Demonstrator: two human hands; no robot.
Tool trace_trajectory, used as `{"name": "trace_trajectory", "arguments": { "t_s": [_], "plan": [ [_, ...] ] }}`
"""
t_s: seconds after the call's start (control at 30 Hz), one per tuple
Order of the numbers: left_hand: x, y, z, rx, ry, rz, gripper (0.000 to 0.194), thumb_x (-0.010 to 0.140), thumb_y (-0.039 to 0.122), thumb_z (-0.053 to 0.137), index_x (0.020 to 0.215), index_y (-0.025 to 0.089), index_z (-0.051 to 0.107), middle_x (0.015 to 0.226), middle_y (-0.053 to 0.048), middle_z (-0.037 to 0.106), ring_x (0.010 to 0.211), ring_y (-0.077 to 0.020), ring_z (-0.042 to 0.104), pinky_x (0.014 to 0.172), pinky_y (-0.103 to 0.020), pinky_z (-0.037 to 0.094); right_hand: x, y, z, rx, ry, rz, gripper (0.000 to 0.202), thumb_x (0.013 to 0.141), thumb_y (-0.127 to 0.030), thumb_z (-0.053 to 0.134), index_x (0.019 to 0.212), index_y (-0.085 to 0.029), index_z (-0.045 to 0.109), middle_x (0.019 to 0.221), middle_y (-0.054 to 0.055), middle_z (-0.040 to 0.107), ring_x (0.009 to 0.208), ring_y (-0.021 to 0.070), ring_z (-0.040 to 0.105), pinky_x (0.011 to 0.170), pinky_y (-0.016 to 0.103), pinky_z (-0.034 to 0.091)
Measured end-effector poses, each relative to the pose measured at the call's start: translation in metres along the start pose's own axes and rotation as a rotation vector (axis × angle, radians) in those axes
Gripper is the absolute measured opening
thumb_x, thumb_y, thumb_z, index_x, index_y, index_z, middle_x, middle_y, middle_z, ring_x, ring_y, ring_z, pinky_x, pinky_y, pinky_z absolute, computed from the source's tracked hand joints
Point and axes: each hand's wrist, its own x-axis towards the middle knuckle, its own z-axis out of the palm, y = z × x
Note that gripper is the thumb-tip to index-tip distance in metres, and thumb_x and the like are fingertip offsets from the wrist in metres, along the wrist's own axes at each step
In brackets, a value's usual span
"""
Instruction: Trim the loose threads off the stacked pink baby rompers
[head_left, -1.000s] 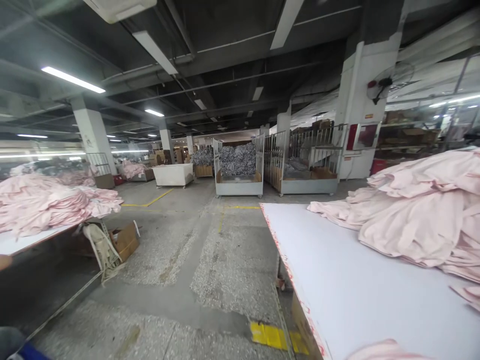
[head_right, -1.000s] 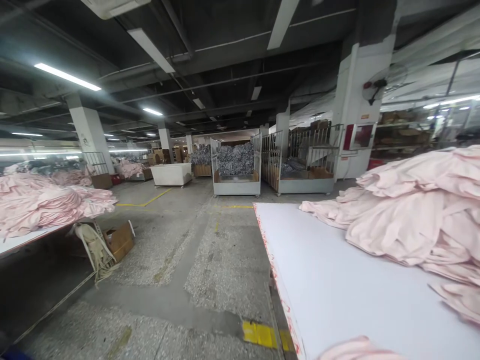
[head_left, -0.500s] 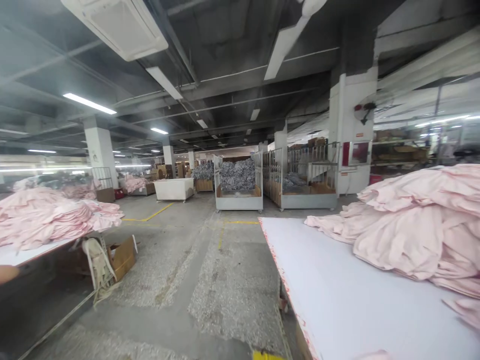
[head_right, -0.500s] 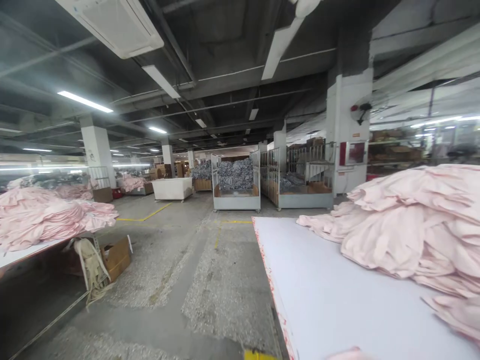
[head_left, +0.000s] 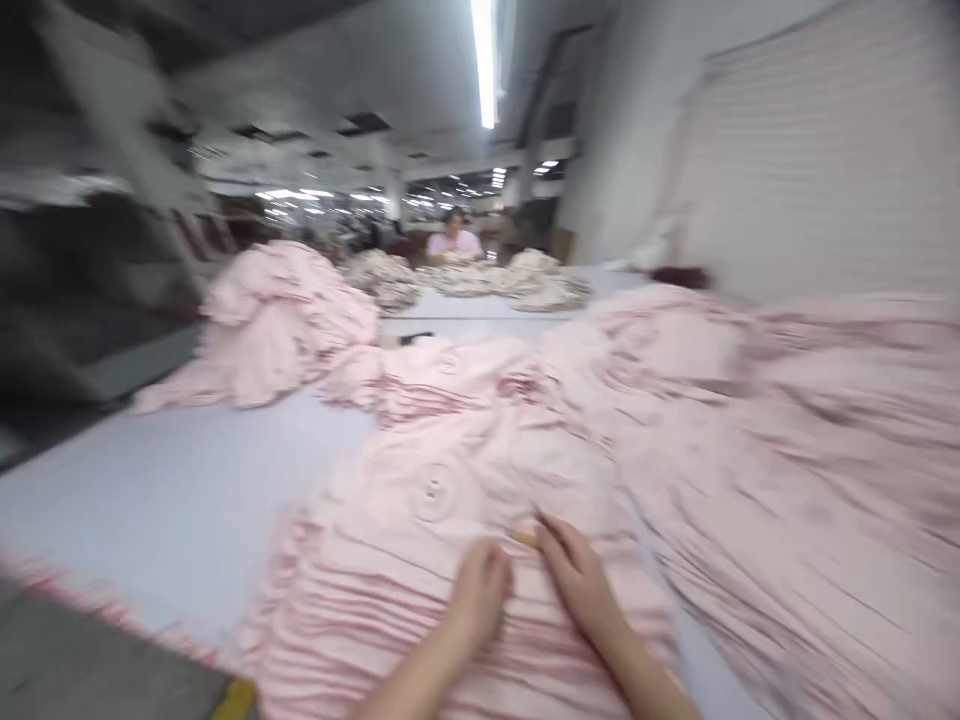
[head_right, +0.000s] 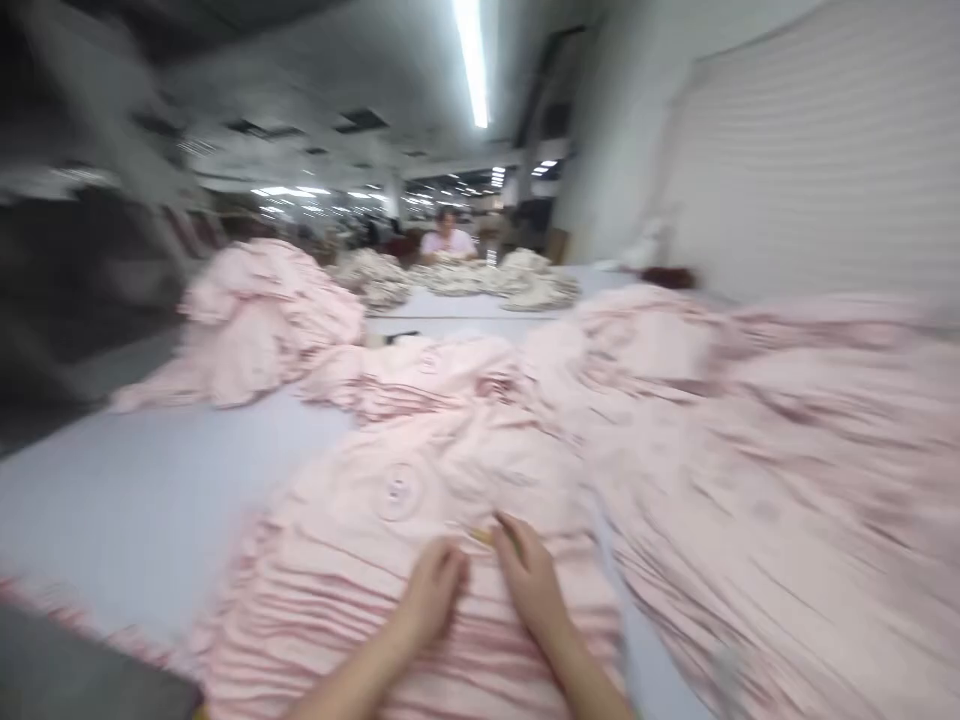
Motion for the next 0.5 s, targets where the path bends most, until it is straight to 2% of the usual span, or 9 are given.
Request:
{"name": "trace_trajectory", "arguments": {
  "t_s": [0.07, 0.1, 0.23, 0.3, 0.37, 0.43, 0.5],
  "plan": [
    [0.002, -0.003, 0.011, 0.014, -0.016, 0.047, 0.034, 0.094, 0.043, 0.043, 0.078, 0.017, 0.057, 0.075, -0.002, 0.058, 0.072, -0.0145, 0.055, 0.074, -0.033, 0.049, -0.018, 0.001, -0.039, -0.055, 0.002, 0.022, 0.030, 0.096, -0.043, 0.053, 0.106, -0.019, 0.067, 0.106, 0.009, 0.067, 0.097, 0.0225, 0.064, 0.087, 0.040, 0.053],
    [0.003, -0.004, 0.010, 0.013, -0.030, 0.081, 0.033, 0.093, 0.043, 0.042, 0.075, 0.019, 0.056, 0.074, -0.003, 0.058, 0.072, -0.0160, 0.054, 0.074, -0.034, 0.048, -0.025, -0.001, -0.052, -0.069, -0.014, 0.023, 0.031, 0.095, -0.044, 0.052, 0.104, -0.019, 0.068, 0.103, 0.009, 0.068, 0.097, 0.0231, 0.064, 0.087, 0.038, 0.052],
    [0.005, -0.008, 0.002, 0.004, -0.073, 0.199, 0.022, 0.087, 0.039, 0.049, 0.089, 0.022, 0.063, 0.092, -0.006, 0.066, 0.092, -0.0232, 0.058, 0.088, -0.042, 0.047, -0.053, -0.014, -0.085, -0.181, -0.045, 0.045, 0.028, 0.093, -0.036, 0.052, 0.108, -0.019, 0.068, 0.100, 0.008, 0.068, 0.097, 0.0216, 0.063, 0.086, 0.033, 0.050],
    [0.002, -0.007, 0.003, 0.059, -0.081, 0.305, 0.021, 0.087, 0.034, 0.049, 0.096, 0.023, 0.065, 0.101, -0.007, 0.067, 0.100, -0.0244, 0.059, 0.093, -0.044, 0.047, -0.066, -0.019, -0.095, -0.236, -0.056, 0.058, 0.027, 0.092, -0.032, 0.052, 0.110, -0.019, 0.068, 0.100, 0.007, 0.068, 0.097, 0.0205, 0.062, 0.085, 0.032, 0.050],
    [-0.001, -0.005, 0.008, 0.206, -0.069, 0.466, 0.022, 0.088, 0.026, 0.047, 0.099, 0.022, 0.065, 0.104, -0.007, 0.067, 0.100, -0.0233, 0.061, 0.091, -0.042, 0.050, -0.076, -0.020, -0.100, -0.271, -0.072, 0.061, 0.026, 0.093, -0.029, 0.051, 0.111, -0.019, 0.067, 0.100, 0.008, 0.066, 0.096, 0.0197, 0.062, 0.084, 0.030, 0.050],
    [-0.001, -0.004, 0.014, 0.402, -0.024, 0.597, 0.019, 0.087, 0.020, 0.047, 0.093, 0.021, 0.065, 0.101, -0.008, 0.067, 0.093, -0.0223, 0.063, 0.083, -0.040, 0.053, -0.079, -0.021, -0.098, -0.321, -0.099, 0.069, 0.025, 0.093, -0.026, 0.050, 0.111, -0.019, 0.067, 0.099, 0.007, 0.066, 0.094, 0.0188, 0.062, 0.082, 0.029, 0.049],
    [-0.001, -0.004, 0.019, 0.556, 0.023, 0.653, 0.014, 0.085, 0.016, 0.049, 0.082, 0.019, 0.062, 0.094, -0.007, 0.066, 0.085, -0.0218, 0.062, 0.076, -0.038, 0.053, -0.078, -0.022, -0.090, -0.425, -0.148, 0.077, 0.025, 0.092, -0.023, 0.052, 0.113, -0.019, 0.066, 0.099, 0.007, 0.065, 0.092, 0.0182, 0.062, 0.080, 0.027, 0.048]
  ]
}}
